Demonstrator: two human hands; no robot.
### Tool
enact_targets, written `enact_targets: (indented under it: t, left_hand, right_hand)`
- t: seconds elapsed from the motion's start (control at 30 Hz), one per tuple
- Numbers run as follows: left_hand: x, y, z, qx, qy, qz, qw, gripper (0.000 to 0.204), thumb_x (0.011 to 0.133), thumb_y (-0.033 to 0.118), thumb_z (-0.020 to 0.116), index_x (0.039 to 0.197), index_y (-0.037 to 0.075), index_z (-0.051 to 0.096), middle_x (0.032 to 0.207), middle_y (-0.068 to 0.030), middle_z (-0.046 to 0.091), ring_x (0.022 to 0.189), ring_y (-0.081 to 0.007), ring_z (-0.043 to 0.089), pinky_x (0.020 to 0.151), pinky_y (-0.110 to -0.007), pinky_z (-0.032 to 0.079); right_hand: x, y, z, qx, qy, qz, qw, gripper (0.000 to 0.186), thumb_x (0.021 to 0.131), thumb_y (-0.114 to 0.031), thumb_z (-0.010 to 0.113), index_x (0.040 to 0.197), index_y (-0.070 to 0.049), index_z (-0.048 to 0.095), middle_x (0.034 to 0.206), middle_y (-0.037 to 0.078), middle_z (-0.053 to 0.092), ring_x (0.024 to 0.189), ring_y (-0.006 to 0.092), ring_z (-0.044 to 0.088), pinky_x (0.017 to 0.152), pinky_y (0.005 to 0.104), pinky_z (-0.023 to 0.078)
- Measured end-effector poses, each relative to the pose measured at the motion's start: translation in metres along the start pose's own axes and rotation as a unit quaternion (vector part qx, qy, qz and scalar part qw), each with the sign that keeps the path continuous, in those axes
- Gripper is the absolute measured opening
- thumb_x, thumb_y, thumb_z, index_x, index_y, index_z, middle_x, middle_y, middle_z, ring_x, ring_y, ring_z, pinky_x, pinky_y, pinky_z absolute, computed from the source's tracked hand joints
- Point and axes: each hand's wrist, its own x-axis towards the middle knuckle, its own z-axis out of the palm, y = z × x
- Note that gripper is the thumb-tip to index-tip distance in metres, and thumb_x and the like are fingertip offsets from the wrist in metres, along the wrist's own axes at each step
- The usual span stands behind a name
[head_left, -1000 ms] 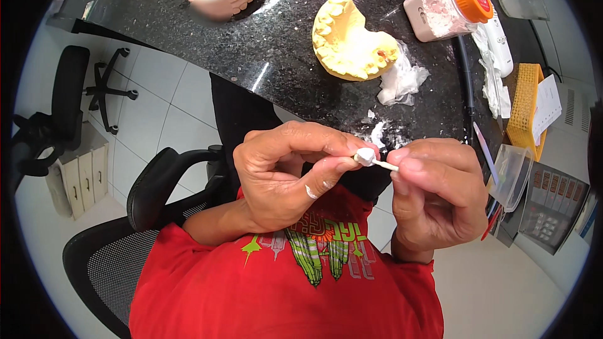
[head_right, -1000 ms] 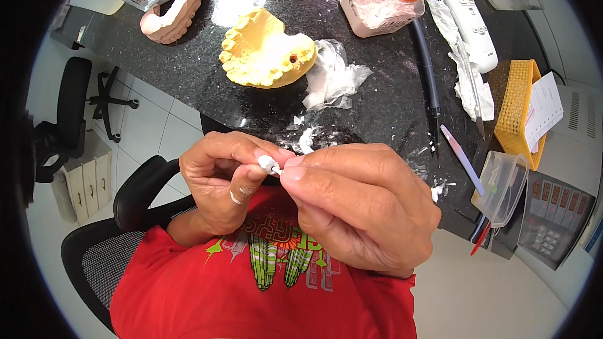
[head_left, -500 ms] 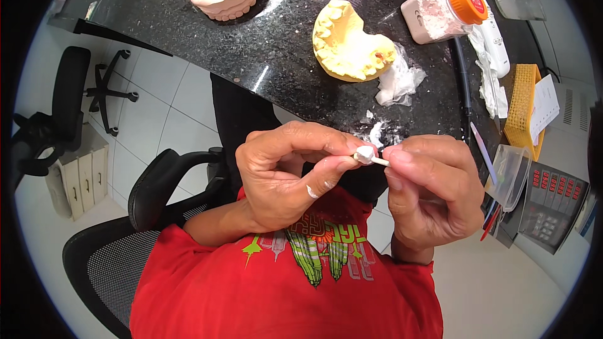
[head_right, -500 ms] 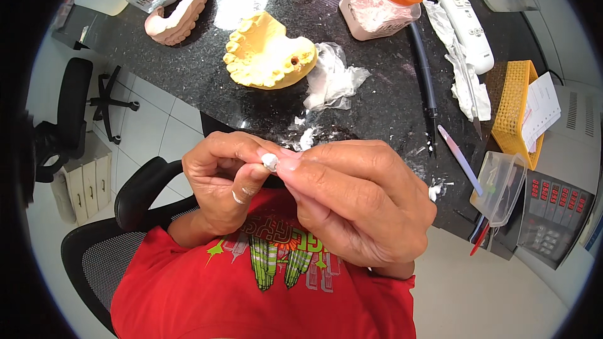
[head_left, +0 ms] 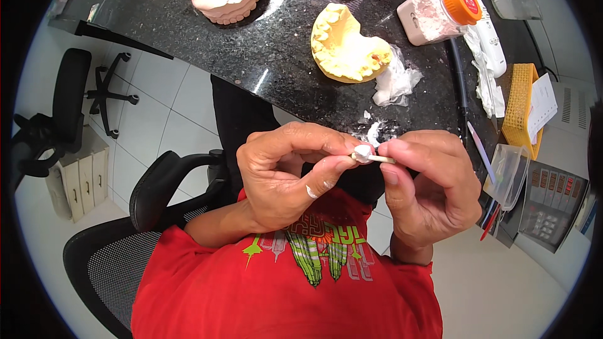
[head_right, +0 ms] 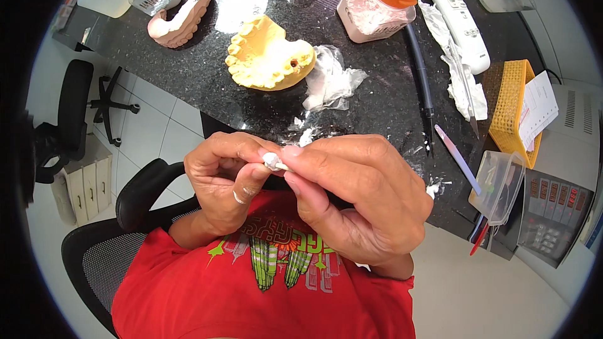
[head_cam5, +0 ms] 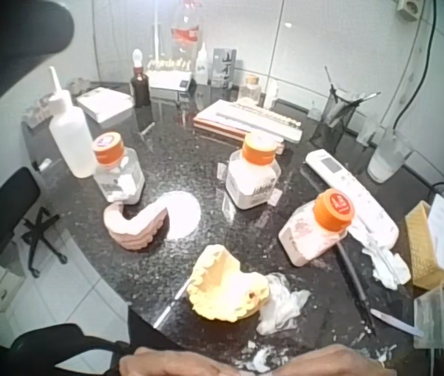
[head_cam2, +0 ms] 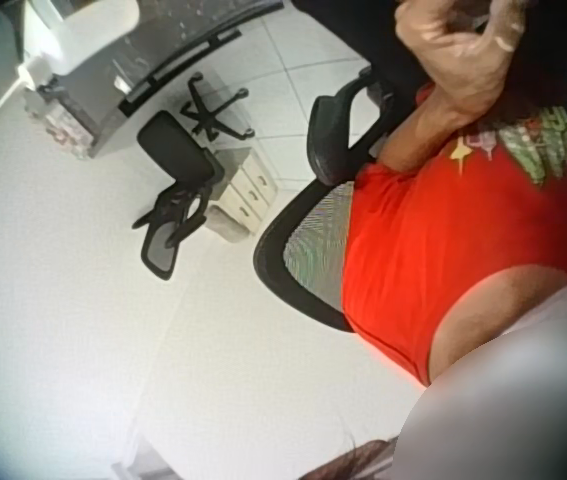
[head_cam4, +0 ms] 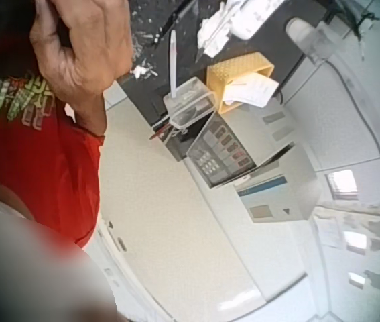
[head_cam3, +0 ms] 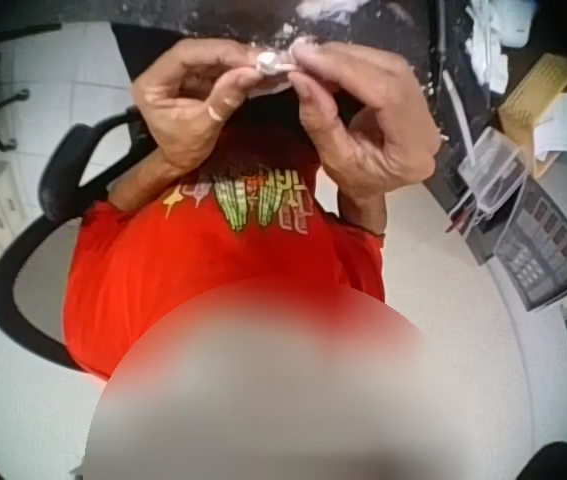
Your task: Apply and shape material on a dental model to create a dental prosthesis.
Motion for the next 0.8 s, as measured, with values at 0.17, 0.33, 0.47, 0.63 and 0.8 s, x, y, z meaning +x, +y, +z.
enact_targets:
  t: [0.17, 0.33, 0.47, 0.63, 0.8]
  left_hand:
    - [0.0009, 0.0008, -0.0001, 0.0, -0.003, -0.001, 1.0, 0.011, 0.079, -0.006, 0.067, 0.089, -0.008, 0.063, 0.088, -0.0186, 0.067, 0.084, -0.0218, 0.067, 0.077, -0.03, 0.054]
    - [0.0001, 0.0018, -0.0002, -0.001, -0.004, -0.011, 1.0, 0.011, 0.079, -0.005, 0.067, 0.089, -0.007, 0.063, 0.088, -0.0187, 0.067, 0.084, -0.0218, 0.067, 0.077, -0.03, 0.054]
    - [-0.0007, 0.0017, 0.0006, -0.01, 0.005, -0.019, 1.0, 0.011, 0.079, -0.005, 0.067, 0.089, -0.007, 0.063, 0.088, -0.0188, 0.067, 0.084, -0.0216, 0.067, 0.077, -0.03, 0.054]
    - [-0.0006, 0.0012, 0.0013, -0.018, 0.007, -0.018, 1.0, 0.011, 0.079, -0.005, 0.067, 0.089, -0.007, 0.063, 0.088, -0.0187, 0.067, 0.084, -0.0216, 0.067, 0.077, -0.03, 0.054]
    - [-0.0002, 0.0016, 0.0015, -0.015, 0.007, -0.017, 1.0, 0.01, 0.079, -0.005, 0.067, 0.088, -0.007, 0.063, 0.087, -0.0189, 0.067, 0.084, -0.0219, 0.067, 0.077, -0.03, 0.054]
  right_hand:
    - [0.0008, -0.0007, -0.0012, -0.007, -0.008, 0.005, 1.0, 0.016, 0.073, 0.0, 0.072, 0.086, 0.002, 0.064, 0.078, 0.012, 0.063, 0.069, 0.0186, 0.059, 0.061, 0.025, 0.047]
    - [0.0044, 0.0006, -0.0009, -0.004, 0.003, 0.001, 1.0, 0.02, 0.066, 0.003, 0.075, 0.085, -0.001, 0.068, 0.074, 0.01, 0.066, 0.063, 0.0179, 0.063, 0.051, 0.0242, 0.049]
    - [0.005, -0.0008, -0.0012, -0.013, 0.005, 0.009, 1.0, 0.02, 0.066, 0.003, 0.075, 0.084, -0.001, 0.068, 0.073, 0.009, 0.065, 0.063, 0.0177, 0.063, 0.051, 0.0242, 0.049]
    - [0.0044, -0.0003, -0.0014, 0.0, -0.001, 0.015, 1.0, 0.02, 0.066, 0.004, 0.074, 0.084, -0.001, 0.069, 0.072, 0.009, 0.065, 0.062, 0.0177, 0.063, 0.052, 0.0244, 0.049]
    - [0.0053, -0.0014, -0.0015, 0.002, 0.0, 0.024, 1.0, 0.019, 0.066, 0.003, 0.075, 0.083, -0.001, 0.069, 0.072, 0.009, 0.065, 0.062, 0.0173, 0.062, 0.051, 0.0241, 0.048]
